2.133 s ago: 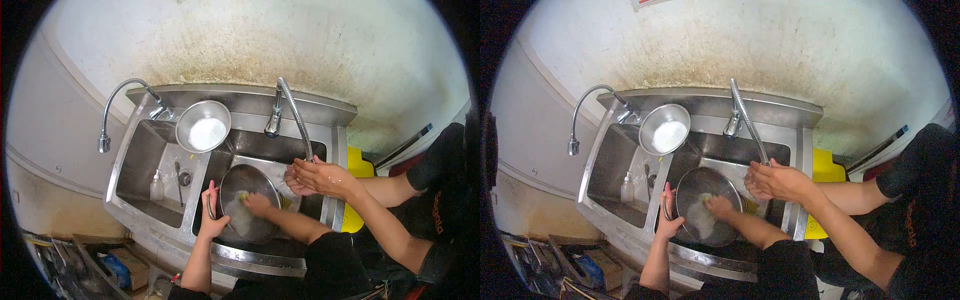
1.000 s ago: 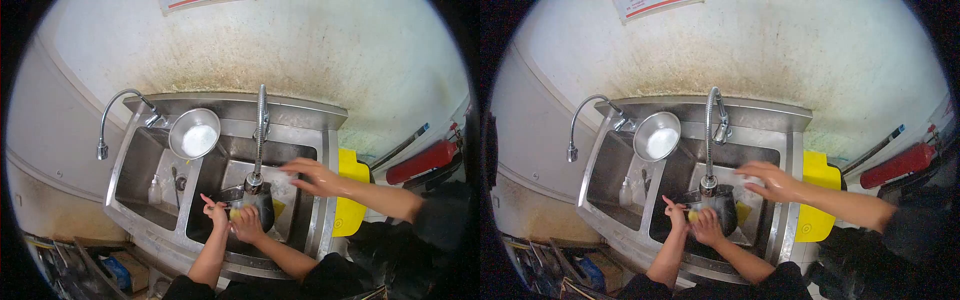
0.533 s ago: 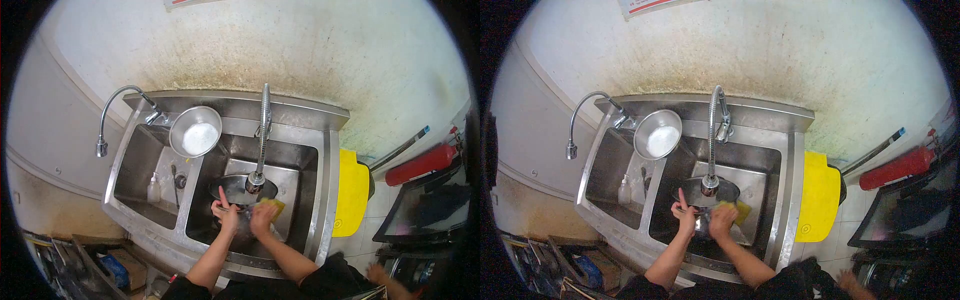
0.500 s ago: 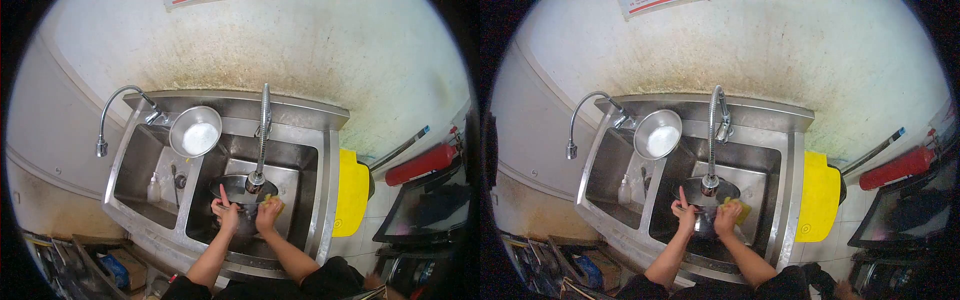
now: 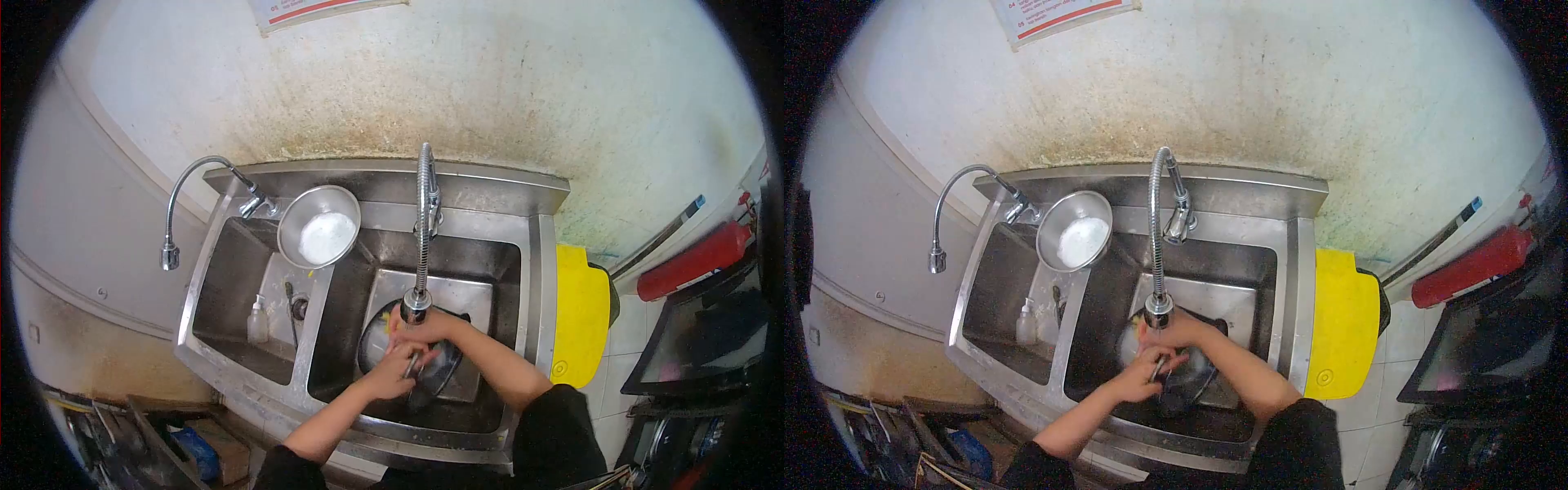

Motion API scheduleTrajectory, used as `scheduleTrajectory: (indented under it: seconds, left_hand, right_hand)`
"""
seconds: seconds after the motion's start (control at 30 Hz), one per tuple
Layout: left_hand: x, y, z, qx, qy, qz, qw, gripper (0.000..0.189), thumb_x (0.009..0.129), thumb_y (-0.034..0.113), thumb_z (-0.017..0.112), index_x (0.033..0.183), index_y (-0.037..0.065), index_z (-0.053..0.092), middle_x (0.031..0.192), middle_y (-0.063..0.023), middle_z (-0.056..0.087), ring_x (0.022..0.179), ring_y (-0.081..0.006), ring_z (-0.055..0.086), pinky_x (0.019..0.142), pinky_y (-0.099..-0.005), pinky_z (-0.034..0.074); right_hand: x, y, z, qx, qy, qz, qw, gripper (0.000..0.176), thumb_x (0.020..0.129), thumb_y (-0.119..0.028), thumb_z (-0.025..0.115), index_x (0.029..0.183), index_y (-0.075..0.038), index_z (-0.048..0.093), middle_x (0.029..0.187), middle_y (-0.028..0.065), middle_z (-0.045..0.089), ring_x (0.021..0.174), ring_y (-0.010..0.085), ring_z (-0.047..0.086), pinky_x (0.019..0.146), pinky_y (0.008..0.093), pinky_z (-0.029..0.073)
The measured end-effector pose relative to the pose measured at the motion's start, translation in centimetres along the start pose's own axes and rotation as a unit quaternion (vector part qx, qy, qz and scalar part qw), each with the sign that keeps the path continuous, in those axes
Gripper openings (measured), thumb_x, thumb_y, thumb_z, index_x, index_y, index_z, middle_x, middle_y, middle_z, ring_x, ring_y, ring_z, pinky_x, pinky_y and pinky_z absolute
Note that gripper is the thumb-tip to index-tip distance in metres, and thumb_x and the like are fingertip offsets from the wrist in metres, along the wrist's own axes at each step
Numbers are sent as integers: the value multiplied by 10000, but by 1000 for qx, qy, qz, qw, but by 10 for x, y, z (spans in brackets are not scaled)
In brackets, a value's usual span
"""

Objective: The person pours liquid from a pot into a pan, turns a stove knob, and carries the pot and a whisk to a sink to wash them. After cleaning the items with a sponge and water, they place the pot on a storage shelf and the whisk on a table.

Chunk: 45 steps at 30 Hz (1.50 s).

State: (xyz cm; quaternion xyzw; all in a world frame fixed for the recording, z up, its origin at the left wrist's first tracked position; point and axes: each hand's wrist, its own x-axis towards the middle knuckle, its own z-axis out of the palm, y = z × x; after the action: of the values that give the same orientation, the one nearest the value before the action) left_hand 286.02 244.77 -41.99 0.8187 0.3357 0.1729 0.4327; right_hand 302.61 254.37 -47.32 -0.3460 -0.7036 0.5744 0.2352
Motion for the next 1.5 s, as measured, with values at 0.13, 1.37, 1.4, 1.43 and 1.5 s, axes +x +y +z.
scheduleTrajectory:
  seconds: [0.13,1.37,1.4,1.43,1.5]
  left_hand:
    - [-9,0,16,-36,7,-1,999,585,598,14,488,1161,140,586,1229,-66,398,1254,-232,294,1053,-505,22]
    - [6,-76,39,2,219,-247,944,789,647,315,688,1326,97,349,1340,-143,393,1279,-237,323,1058,-502,22]
    - [3,-88,42,-1,212,-280,936,775,645,304,680,1321,108,357,1331,-136,403,1270,-234,334,1055,-507,34]
    - [0,-93,45,-4,204,-312,928,761,642,293,673,1316,118,366,1322,-130,413,1262,-231,346,1051,-513,46]
    - [3,-82,36,-30,261,-312,913,701,635,288,659,1276,133,422,1290,-110,443,1244,-241,364,1049,-494,88]
  right_hand:
    - [9,8,-13,-145,48,152,977,377,712,-305,692,994,-89,567,939,110,623,858,261,595,764,374,465]
    - [-1,-1,42,188,142,69,969,246,810,-279,625,866,-43,587,763,55,619,659,164,596,614,311,490]
    - [9,-3,53,189,100,99,972,252,782,-300,658,783,-54,606,694,51,618,595,162,590,568,305,486]
    - [19,-29,50,20,105,94,990,293,797,-333,628,714,-52,606,638,67,608,561,195,591,559,325,485]
    - [54,-63,48,-214,177,31,960,415,828,-391,552,607,-43,599,568,108,590,542,267,595,556,366,480]
